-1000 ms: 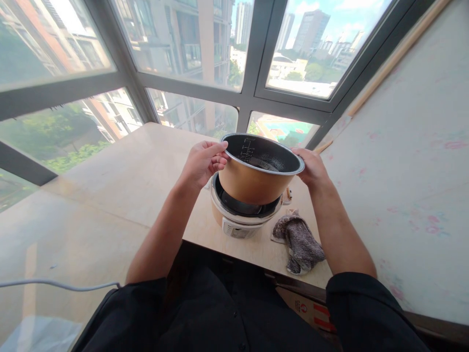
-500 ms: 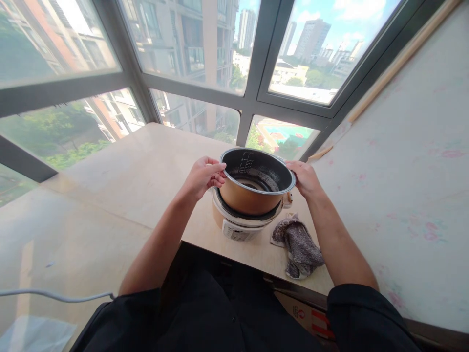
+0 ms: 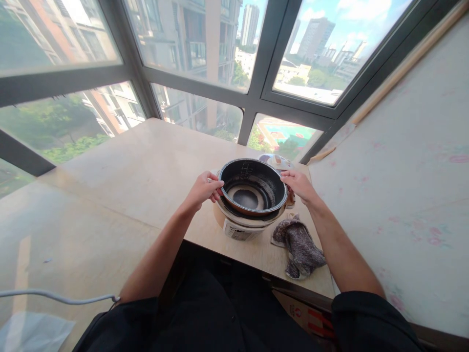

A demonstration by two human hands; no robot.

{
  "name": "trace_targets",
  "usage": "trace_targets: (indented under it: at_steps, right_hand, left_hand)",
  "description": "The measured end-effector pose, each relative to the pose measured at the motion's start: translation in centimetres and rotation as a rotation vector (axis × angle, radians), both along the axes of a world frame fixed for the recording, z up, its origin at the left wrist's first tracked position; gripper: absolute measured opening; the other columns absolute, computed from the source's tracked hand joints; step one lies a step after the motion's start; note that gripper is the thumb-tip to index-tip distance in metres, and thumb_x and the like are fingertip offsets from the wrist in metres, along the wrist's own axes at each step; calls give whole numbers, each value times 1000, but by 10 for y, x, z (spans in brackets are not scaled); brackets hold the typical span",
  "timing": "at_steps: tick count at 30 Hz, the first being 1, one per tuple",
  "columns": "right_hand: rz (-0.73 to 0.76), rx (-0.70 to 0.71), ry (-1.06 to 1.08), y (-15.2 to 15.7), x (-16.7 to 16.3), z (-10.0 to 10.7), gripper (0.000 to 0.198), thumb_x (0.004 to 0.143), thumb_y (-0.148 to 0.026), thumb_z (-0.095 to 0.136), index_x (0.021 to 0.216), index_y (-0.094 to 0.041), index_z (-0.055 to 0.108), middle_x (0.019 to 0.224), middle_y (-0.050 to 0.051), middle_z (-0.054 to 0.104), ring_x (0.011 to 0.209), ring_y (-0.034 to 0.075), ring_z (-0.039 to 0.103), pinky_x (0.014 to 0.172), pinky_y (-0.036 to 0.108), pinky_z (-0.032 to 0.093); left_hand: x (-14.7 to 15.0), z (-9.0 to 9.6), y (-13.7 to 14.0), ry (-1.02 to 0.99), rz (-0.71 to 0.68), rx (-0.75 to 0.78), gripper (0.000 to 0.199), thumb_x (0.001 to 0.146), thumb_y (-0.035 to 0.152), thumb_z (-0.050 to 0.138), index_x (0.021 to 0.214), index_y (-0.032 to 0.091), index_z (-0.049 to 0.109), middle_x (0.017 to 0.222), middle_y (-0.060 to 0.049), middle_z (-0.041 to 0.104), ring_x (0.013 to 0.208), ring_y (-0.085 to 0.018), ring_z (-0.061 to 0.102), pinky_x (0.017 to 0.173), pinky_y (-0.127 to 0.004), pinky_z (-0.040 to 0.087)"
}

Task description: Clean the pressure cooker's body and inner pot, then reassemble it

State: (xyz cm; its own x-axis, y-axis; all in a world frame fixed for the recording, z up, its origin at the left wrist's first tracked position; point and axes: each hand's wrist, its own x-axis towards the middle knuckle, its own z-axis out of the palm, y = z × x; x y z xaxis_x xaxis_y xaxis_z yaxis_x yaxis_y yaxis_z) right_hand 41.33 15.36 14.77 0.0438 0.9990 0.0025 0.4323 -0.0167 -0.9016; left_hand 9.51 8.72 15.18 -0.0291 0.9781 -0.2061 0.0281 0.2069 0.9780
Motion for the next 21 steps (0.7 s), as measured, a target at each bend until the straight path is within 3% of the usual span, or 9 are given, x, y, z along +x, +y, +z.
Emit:
trace_targets:
  at_steps: [7, 10, 13, 16, 19, 21]
  right_hand:
    - [95, 40, -310, 0, 3, 0, 28, 74, -33, 60, 92, -14, 69, 71, 3, 67, 62, 16, 56, 60, 29, 43]
    - [103, 74, -512, 1, 5, 6, 22, 76, -30, 59, 88, -16, 70, 72, 3, 68, 69, 19, 60, 68, 31, 44]
    - [92, 135, -725, 4, 1, 10, 20, 82, -32, 56, 78, -18, 70, 75, 6, 69, 75, 22, 62, 74, 34, 45]
    - [91, 200, -771, 13, -8, 7, 30, 89, -38, 52, 91, -16, 73, 88, 11, 73, 82, 25, 64, 81, 38, 48]
    - [133, 311, -698, 24, -21, -5, 43, 93, -39, 48, 121, -12, 68, 119, 18, 71, 108, 30, 65, 97, 44, 49]
    - [195, 349, -658, 29, -29, -15, 49, 96, -38, 44, 131, -11, 63, 136, 19, 64, 127, 32, 58, 109, 48, 43]
  left_hand:
    - [-2, -8, -3, 163, -65, 13, 17, 90, 18, 59, 91, 20, 42, 55, 3, 62, 40, -12, 54, 40, -20, 40]
    - [-2, -6, -4, 384, -49, 62, 15, 93, 28, 57, 86, 19, 47, 60, 1, 63, 45, -14, 57, 46, -25, 45]
    - [0, -3, 1, 740, 84, 206, 21, 94, 37, 55, 87, 18, 57, 75, -7, 69, 67, -20, 68, 66, -33, 53]
    - [7, -4, 16, 949, 156, 389, 32, 97, 39, 51, 112, 14, 62, 104, -15, 72, 101, -28, 69, 90, -41, 53]
    - [15, -10, 38, 996, 7, 564, 49, 100, 38, 45, 138, 8, 52, 142, -22, 58, 135, -30, 53, 113, -45, 41]
    - [19, -15, 50, 1003, -127, 560, 58, 102, 39, 41, 147, 3, 44, 157, -24, 44, 149, -30, 38, 122, -44, 31]
